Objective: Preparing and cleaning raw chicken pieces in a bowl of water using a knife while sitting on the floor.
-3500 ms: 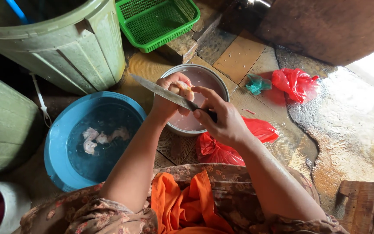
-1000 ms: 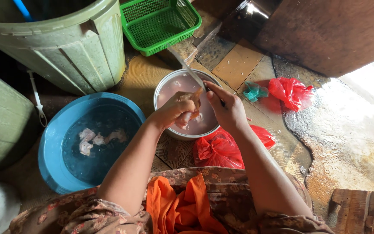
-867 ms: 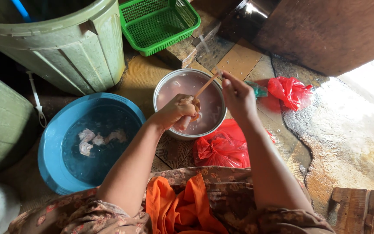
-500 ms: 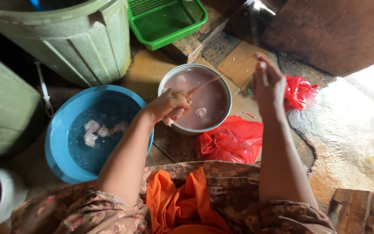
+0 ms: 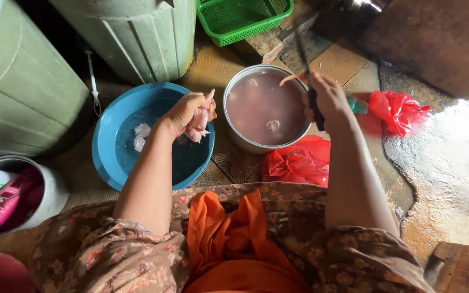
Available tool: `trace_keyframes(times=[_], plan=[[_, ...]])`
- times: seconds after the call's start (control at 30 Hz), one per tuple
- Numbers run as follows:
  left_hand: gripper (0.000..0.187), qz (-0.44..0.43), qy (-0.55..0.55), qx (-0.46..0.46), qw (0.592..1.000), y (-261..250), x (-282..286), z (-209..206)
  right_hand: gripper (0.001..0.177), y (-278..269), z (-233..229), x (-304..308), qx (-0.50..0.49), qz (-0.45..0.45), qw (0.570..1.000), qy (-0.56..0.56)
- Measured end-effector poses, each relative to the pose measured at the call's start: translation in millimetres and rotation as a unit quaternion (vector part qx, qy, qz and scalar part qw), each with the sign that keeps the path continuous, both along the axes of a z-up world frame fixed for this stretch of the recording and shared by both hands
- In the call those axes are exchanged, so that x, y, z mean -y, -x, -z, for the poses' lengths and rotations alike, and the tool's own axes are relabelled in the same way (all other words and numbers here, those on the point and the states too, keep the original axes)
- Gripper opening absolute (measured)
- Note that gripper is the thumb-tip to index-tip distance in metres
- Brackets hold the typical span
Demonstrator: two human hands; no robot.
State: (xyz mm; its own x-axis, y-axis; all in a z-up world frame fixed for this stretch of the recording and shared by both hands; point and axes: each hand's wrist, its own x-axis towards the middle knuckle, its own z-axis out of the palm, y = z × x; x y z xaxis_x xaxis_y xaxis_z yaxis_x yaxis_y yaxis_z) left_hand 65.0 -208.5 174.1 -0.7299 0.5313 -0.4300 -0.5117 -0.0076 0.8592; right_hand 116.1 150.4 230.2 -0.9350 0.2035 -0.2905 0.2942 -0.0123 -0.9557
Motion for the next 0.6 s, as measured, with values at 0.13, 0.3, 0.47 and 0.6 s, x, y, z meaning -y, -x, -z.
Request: trace_keyframes(times=[0.13, 0.3, 0.47, 0.6], plan=[[0.04, 0.004, -0.041, -0.088, 0.995, 18.1, 6.0, 32.6, 0.03, 15.4, 25.0, -32.3, 0.017, -0.003, 0.997, -0.078], [0.031, -0.07, 0.048, -0.114, 0.99, 12.4, 17.3, 5.6, 0.077, 23.4, 49.7, -75.6, -0.089, 0.182, 0.968, -0.145], [0.039, -0.058, 0.003, -0.227, 0.972, 25.8, -16.9, 32.6, 0.035, 8.9, 27.2, -27.8, -0.122, 0.107, 0.982, -0.101], [0.037, 0.03, 0.139, -0.237, 0.961, 13.5, -50.6, 12.7, 0.036, -5.9, 11.6, 32.3, -0.08, -0.082, 0.993, -0.004]])
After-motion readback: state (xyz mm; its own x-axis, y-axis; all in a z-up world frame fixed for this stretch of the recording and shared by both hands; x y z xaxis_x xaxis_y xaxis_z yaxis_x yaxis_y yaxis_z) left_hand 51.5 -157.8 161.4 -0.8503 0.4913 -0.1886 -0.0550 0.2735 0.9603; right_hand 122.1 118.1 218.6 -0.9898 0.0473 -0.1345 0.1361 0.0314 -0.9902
